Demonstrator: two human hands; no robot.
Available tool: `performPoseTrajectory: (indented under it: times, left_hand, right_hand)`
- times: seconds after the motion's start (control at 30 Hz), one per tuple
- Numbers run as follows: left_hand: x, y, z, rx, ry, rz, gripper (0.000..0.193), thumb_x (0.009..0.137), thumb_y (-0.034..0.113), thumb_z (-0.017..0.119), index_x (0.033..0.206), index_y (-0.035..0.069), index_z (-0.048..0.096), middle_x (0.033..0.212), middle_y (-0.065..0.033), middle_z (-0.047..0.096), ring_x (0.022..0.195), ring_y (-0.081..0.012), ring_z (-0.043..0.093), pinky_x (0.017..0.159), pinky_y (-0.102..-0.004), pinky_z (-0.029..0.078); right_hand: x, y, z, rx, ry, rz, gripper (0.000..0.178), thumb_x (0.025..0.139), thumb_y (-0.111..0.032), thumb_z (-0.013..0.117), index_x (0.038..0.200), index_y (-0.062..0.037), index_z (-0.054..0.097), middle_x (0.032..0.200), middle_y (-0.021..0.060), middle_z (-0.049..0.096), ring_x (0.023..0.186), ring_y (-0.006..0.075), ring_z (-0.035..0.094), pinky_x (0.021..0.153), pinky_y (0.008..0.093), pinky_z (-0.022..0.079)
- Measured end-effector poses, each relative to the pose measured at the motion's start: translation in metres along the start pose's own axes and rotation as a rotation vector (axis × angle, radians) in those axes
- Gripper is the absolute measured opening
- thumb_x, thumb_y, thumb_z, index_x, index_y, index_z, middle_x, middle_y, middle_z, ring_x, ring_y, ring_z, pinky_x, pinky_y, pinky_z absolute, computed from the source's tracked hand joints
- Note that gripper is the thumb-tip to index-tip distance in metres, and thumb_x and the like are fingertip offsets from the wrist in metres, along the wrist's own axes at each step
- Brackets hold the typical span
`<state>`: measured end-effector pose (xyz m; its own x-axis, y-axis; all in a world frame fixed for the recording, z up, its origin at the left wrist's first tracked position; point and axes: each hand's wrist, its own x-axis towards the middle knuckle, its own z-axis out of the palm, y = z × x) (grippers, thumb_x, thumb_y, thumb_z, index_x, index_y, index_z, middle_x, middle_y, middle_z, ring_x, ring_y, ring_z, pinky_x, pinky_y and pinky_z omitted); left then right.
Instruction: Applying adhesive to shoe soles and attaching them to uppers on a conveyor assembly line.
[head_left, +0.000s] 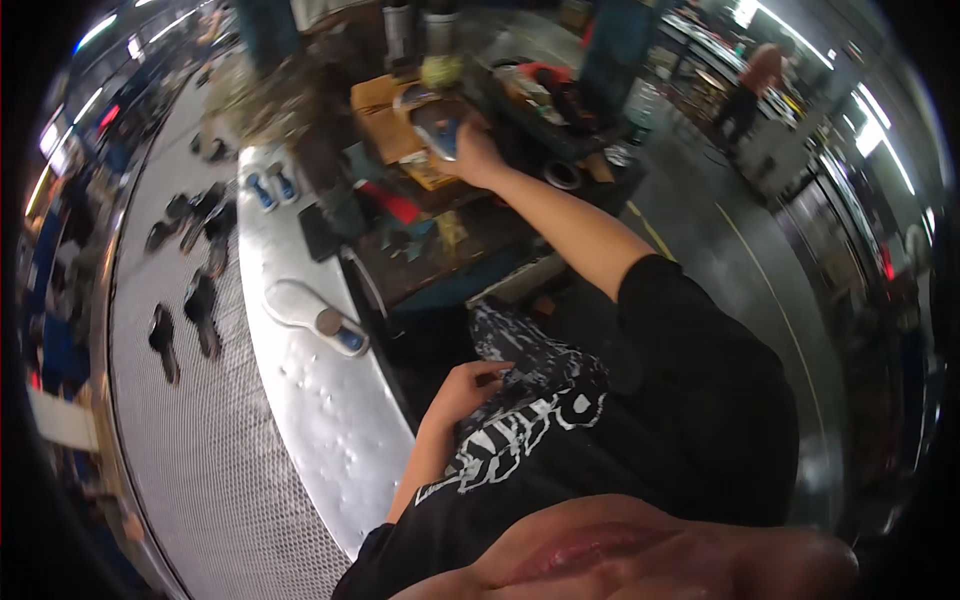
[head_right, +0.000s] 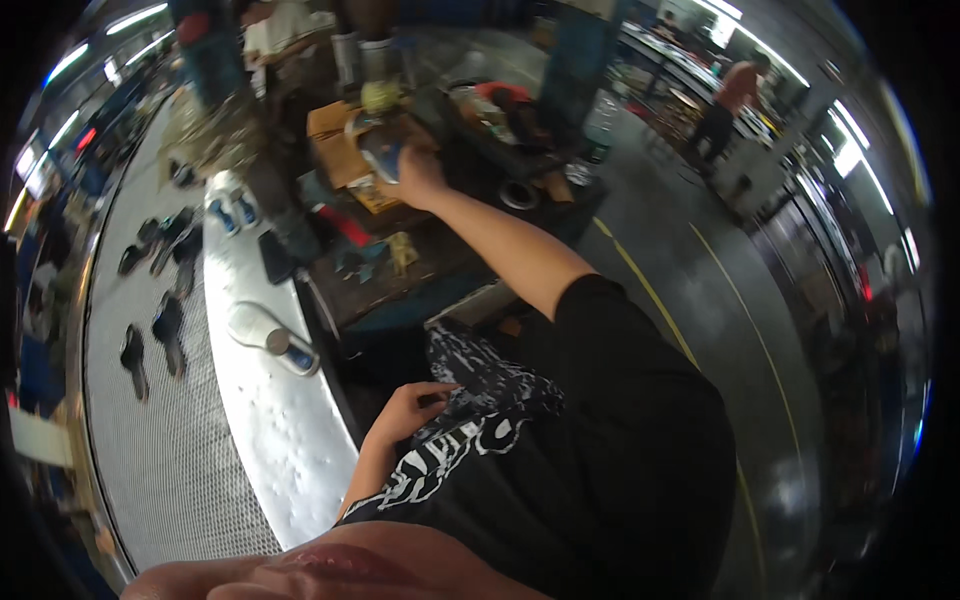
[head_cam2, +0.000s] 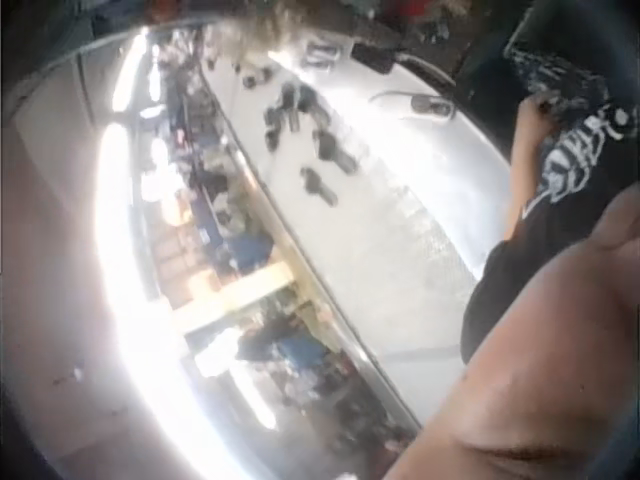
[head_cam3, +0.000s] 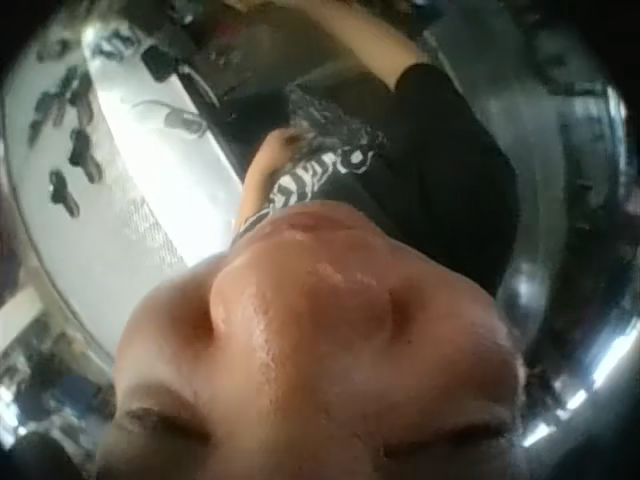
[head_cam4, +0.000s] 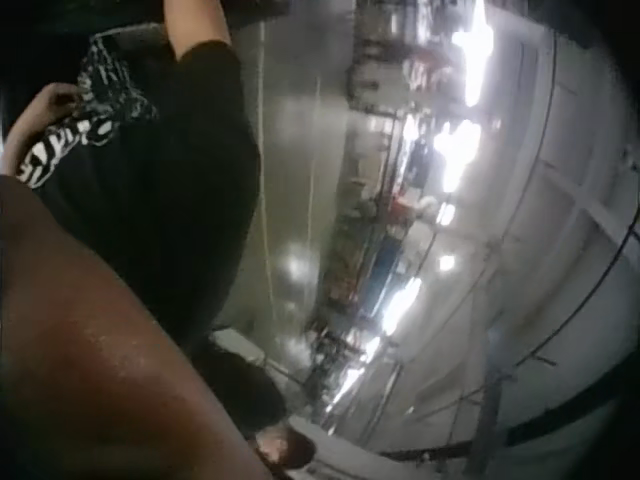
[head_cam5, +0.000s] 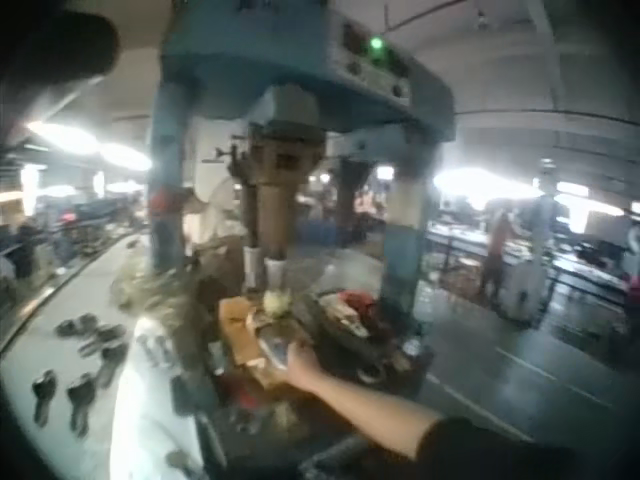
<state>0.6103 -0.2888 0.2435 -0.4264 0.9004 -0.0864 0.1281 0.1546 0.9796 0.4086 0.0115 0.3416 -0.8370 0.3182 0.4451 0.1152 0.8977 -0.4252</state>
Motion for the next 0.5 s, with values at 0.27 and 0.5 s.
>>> performPoseTrajectory:
  times: [0.27,0.5]
  left_hand:
    - [0.008,-0.033,0.007,0.283,-0.147,0.121,0.043,0.076,0.009,0.072,0.119,0.010,0.068,0.100,-0.0166,0.070,0.090,-0.0271,0.067,0.082,-0.0354,0.053]
    - [0.020,-0.042,-0.001,0.400,-0.122,0.065,0.053,0.071,0.017,0.076,0.123,0.014,0.066,0.094,-0.0162,0.070,0.088,-0.0326,0.067,0.079,-0.0401,0.052]
  right_hand:
    - [-0.006,-0.006,-0.030,-0.144,0.577,-0.163,0.093,0.079,-0.044,0.078,0.140,0.0076,0.030,0.143,0.0310,0.034,0.134,0.0365,0.037,0.109,0.0447,0.032]
    - [-0.042,0.010,-0.046,0.361,0.586,-0.064,0.077,0.082,-0.036,0.076,0.131,0.0094,0.040,0.129,0.0251,0.046,0.125,0.0366,0.044,0.108,0.0433,0.032]
